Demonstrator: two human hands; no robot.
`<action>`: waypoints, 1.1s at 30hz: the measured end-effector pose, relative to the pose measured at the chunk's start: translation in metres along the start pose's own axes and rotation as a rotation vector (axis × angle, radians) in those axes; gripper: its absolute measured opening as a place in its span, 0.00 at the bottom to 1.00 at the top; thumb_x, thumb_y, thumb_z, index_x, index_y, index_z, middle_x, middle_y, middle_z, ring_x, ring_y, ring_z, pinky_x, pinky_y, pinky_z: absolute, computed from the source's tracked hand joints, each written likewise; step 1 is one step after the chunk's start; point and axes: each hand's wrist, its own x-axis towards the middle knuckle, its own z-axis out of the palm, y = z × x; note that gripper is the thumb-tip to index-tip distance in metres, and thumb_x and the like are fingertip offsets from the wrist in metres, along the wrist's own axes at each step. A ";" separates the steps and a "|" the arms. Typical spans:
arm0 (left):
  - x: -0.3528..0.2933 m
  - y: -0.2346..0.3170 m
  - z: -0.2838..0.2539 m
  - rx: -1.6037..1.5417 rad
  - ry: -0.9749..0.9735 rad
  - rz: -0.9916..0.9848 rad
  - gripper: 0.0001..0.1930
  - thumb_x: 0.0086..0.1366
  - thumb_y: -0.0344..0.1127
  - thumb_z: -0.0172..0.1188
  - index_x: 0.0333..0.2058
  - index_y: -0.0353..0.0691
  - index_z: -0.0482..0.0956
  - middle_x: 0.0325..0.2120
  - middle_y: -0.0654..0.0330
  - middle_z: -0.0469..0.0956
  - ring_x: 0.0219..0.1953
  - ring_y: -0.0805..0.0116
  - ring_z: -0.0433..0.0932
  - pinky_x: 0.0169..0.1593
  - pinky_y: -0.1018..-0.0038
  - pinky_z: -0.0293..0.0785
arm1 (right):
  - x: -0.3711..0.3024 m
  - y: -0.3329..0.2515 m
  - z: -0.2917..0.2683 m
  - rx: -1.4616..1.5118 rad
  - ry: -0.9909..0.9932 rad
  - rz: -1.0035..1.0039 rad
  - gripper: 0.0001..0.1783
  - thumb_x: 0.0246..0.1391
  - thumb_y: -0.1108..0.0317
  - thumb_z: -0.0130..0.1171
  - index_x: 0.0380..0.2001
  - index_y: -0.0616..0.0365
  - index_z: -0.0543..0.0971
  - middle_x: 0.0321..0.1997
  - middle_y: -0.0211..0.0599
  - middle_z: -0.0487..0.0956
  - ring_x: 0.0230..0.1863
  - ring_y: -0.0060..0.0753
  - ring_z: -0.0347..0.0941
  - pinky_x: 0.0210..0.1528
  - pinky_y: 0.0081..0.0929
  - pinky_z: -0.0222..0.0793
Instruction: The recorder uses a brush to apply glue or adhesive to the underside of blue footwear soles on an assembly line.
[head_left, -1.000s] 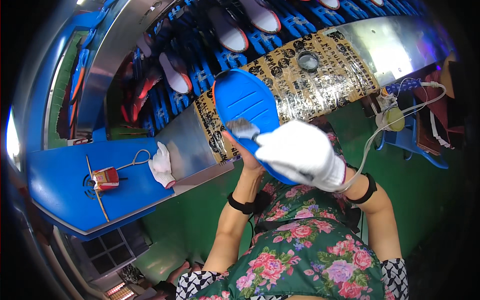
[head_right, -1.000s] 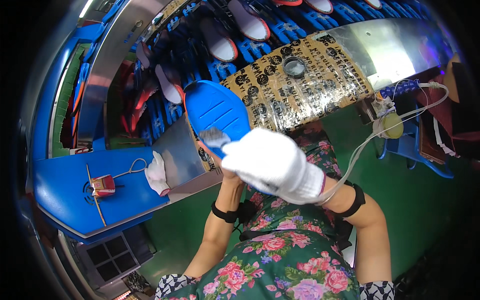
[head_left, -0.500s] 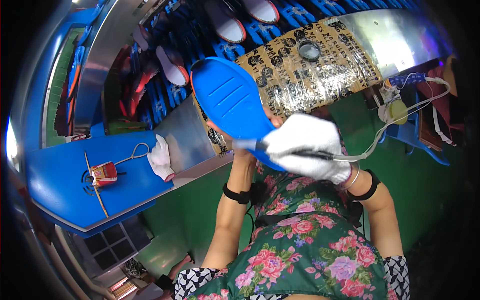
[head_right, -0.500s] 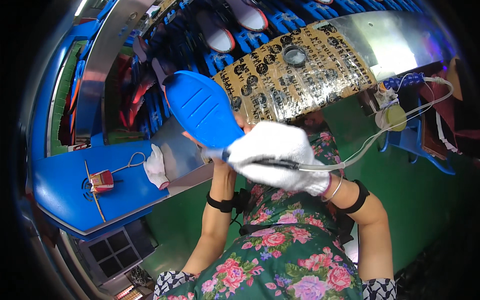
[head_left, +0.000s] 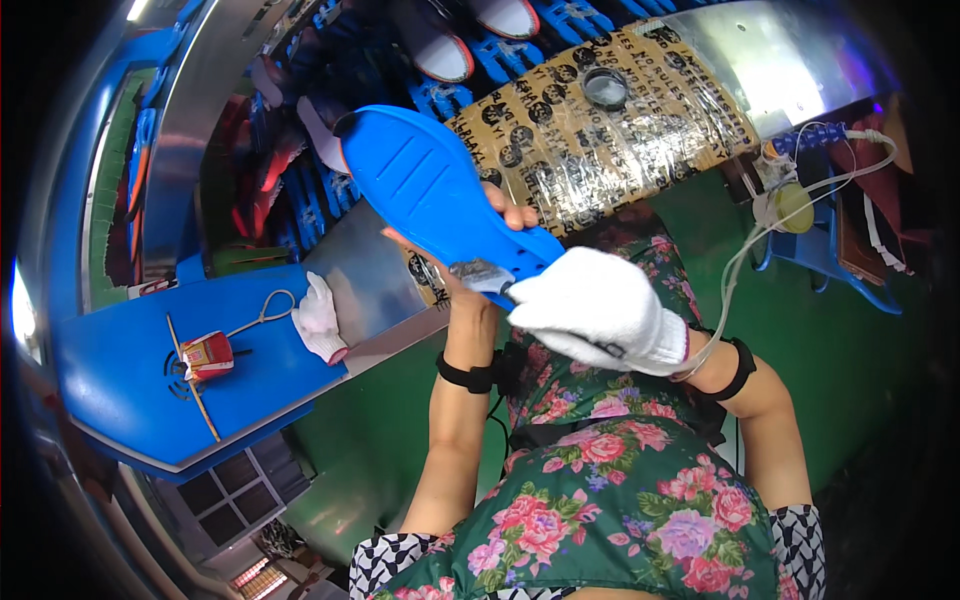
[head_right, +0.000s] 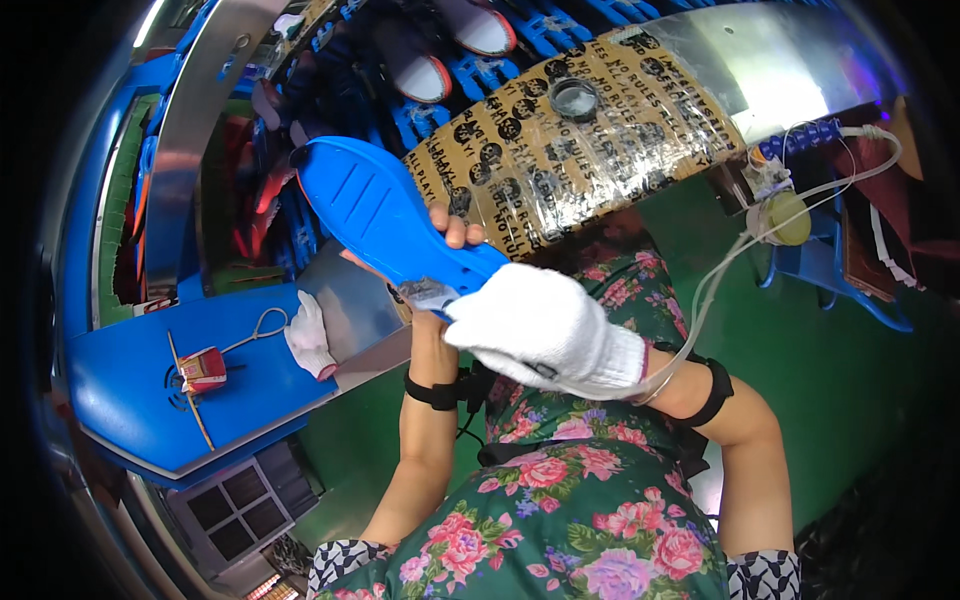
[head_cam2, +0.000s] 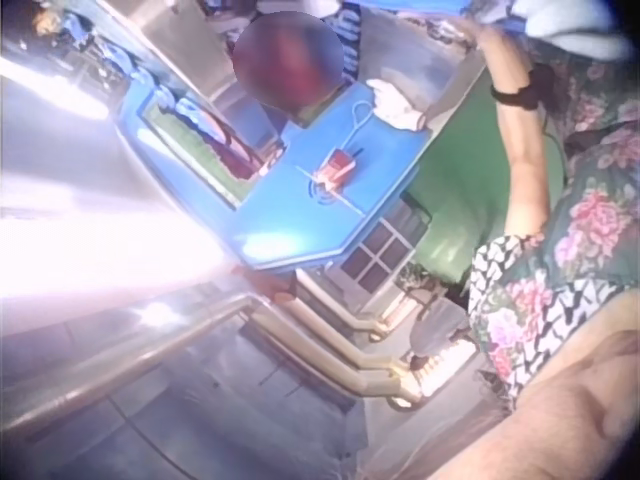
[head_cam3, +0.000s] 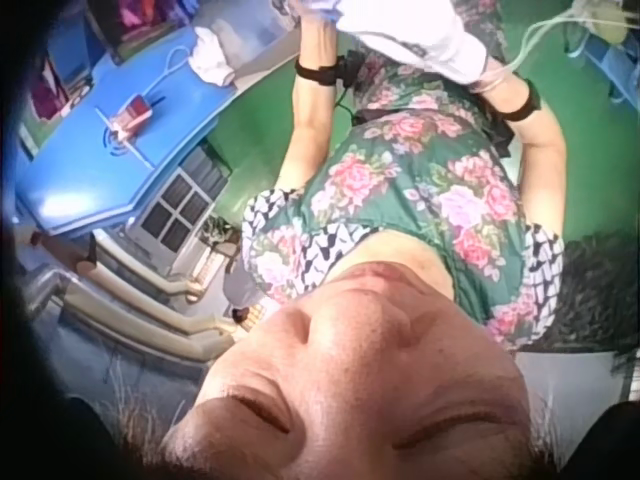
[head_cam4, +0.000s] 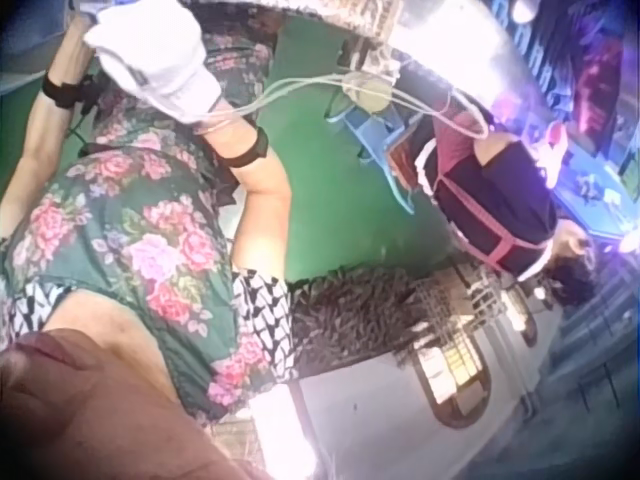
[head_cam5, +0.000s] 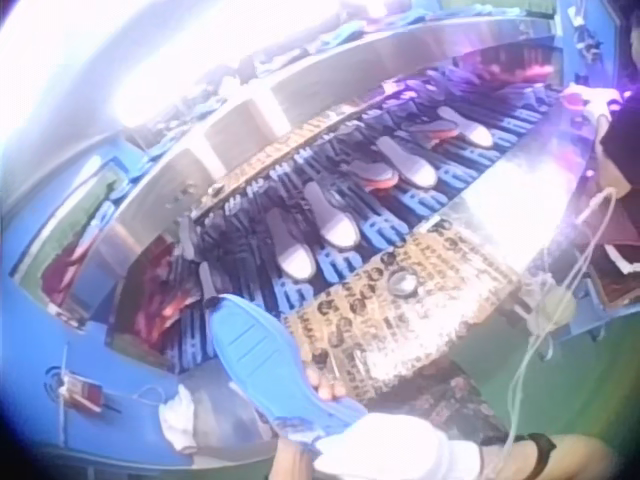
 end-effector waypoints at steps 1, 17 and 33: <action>0.001 0.002 -0.002 -0.058 -0.004 0.004 0.59 0.47 0.91 0.44 0.56 0.36 0.68 0.37 0.49 0.79 0.38 0.49 0.81 0.46 0.48 0.77 | 0.001 -0.001 -0.003 0.079 -0.029 0.032 0.13 0.44 0.74 0.73 0.37 0.52 0.87 0.40 0.35 0.87 0.36 0.38 0.82 0.38 0.33 0.78; 0.002 0.011 -0.017 -0.054 0.050 0.009 0.59 0.49 0.90 0.45 0.59 0.38 0.67 0.39 0.51 0.78 0.38 0.53 0.80 0.50 0.49 0.76 | -0.011 0.005 -0.004 0.125 0.106 0.235 0.12 0.47 0.73 0.73 0.37 0.52 0.86 0.38 0.33 0.86 0.38 0.38 0.83 0.40 0.32 0.79; 0.016 0.033 0.006 0.052 -0.040 -0.347 0.63 0.50 0.91 0.41 0.64 0.33 0.63 0.40 0.46 0.79 0.36 0.47 0.83 0.44 0.51 0.79 | -0.023 0.001 -0.006 0.313 -0.177 0.153 0.12 0.46 0.75 0.72 0.37 0.55 0.87 0.40 0.38 0.87 0.38 0.38 0.83 0.40 0.33 0.78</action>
